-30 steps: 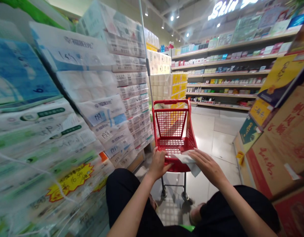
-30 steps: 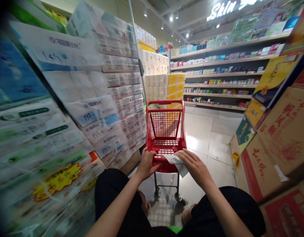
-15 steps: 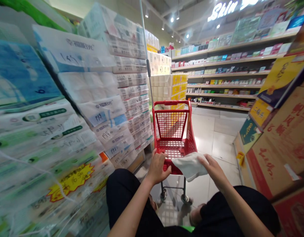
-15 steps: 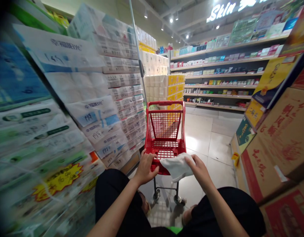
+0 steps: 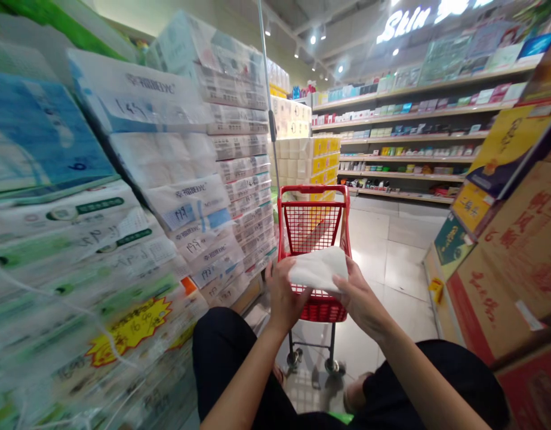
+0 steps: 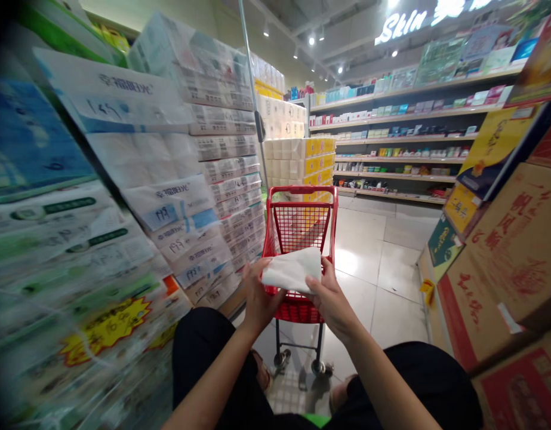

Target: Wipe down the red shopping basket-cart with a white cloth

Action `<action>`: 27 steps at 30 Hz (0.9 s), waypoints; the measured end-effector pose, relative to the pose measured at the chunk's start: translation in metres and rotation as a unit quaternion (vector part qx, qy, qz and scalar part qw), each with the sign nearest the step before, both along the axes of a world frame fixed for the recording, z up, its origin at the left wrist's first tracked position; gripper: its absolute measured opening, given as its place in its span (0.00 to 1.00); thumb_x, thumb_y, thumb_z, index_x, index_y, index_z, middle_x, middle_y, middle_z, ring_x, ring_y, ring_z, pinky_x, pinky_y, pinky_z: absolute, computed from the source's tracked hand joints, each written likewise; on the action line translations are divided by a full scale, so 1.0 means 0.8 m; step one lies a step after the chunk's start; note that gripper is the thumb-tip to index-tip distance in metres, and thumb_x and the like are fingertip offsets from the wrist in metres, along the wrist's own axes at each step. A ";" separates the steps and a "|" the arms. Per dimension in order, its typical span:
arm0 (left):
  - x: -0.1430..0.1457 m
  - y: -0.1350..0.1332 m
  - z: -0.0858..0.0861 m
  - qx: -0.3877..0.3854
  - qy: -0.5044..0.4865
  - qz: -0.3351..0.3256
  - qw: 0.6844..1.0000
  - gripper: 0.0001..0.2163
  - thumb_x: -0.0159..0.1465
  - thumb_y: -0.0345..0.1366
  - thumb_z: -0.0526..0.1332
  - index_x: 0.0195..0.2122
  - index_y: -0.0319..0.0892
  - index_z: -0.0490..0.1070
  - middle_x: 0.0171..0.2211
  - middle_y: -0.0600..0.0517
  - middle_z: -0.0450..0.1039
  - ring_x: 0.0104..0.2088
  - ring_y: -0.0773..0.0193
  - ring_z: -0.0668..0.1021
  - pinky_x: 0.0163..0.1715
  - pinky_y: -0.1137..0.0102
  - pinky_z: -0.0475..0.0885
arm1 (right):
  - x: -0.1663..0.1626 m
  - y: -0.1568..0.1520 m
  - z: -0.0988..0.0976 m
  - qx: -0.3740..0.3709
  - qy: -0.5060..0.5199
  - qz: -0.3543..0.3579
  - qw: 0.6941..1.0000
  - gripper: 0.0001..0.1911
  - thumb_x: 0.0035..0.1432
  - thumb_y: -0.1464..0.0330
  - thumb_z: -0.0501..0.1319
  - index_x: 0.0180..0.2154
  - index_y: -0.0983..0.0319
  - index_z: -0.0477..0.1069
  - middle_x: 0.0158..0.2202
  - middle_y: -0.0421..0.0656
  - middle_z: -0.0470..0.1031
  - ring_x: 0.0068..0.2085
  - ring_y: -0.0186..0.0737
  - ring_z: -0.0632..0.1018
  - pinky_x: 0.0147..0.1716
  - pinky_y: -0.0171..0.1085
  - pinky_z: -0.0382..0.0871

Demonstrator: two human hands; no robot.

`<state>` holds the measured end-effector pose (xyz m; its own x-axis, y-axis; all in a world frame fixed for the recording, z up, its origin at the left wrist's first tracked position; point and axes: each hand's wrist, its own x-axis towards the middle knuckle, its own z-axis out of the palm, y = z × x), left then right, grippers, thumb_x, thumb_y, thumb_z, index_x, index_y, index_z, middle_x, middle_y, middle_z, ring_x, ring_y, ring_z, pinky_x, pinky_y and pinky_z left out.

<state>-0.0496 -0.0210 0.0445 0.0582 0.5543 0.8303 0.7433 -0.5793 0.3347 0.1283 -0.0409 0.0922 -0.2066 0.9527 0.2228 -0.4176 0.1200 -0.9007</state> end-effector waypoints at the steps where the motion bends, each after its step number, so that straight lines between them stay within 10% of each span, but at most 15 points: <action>1: -0.007 -0.001 0.003 -0.010 -0.006 -0.012 1.000 0.20 0.62 0.39 0.60 0.55 0.42 0.60 0.52 0.44 0.69 0.56 0.54 0.69 0.64 0.48 0.47 | 0.002 -0.010 -0.006 -0.004 -0.014 0.018 1.000 0.33 0.58 0.58 0.62 0.61 0.50 0.51 0.58 0.46 0.65 0.53 0.45 0.72 0.51 0.49 0.70; 7: -0.083 -0.019 -0.004 -0.171 0.183 -0.170 0.953 0.16 0.61 0.25 0.55 0.47 0.48 0.70 0.50 0.52 0.73 0.55 0.61 0.71 0.66 0.50 0.42 | 0.070 -0.055 -0.072 -0.003 -0.340 0.085 0.936 0.21 0.62 0.53 0.55 0.52 0.56 0.65 0.44 0.46 0.76 0.45 0.45 0.77 0.45 0.45 0.72; 12: -0.114 -0.026 0.013 -0.192 0.163 -0.152 0.956 0.22 0.60 0.20 0.49 0.51 0.47 0.67 0.55 0.52 0.70 0.58 0.63 0.69 0.65 0.52 0.50 | 0.112 -0.036 -0.065 0.134 -0.478 -0.052 0.867 0.17 0.65 0.57 0.51 0.50 0.55 0.67 0.45 0.45 0.76 0.44 0.44 0.76 0.42 0.43 0.72; 17: -0.035 -0.014 0.028 -0.156 0.149 -0.138 0.966 0.12 0.66 0.29 0.53 0.50 0.45 0.66 0.49 0.50 0.72 0.51 0.62 0.73 0.53 0.65 0.69 | 0.068 0.018 -0.041 0.301 -0.523 -0.181 0.776 0.14 0.67 0.64 0.46 0.44 0.56 0.69 0.44 0.45 0.75 0.47 0.45 0.74 0.48 0.47 0.68; 22: 0.055 0.002 -0.027 -0.141 0.280 -0.079 0.946 0.05 0.68 0.34 0.54 0.40 0.41 0.68 0.34 0.49 0.74 0.37 0.59 0.76 0.38 0.64 0.72 | 0.027 0.045 -0.078 0.331 -0.516 -0.248 0.750 0.15 0.68 0.67 0.44 0.45 0.57 0.67 0.41 0.43 0.76 0.44 0.41 0.75 0.53 0.48 0.65; 27: 0.053 0.009 -0.056 -0.094 0.301 -0.101 0.944 0.09 0.69 0.31 0.49 0.47 0.40 0.66 0.39 0.48 0.73 0.41 0.59 0.75 0.41 0.64 0.71 | 0.044 0.047 -0.113 0.404 -0.547 -0.232 0.695 0.14 0.67 0.66 0.48 0.50 0.58 0.66 0.45 0.42 0.76 0.45 0.41 0.75 0.62 0.50 0.55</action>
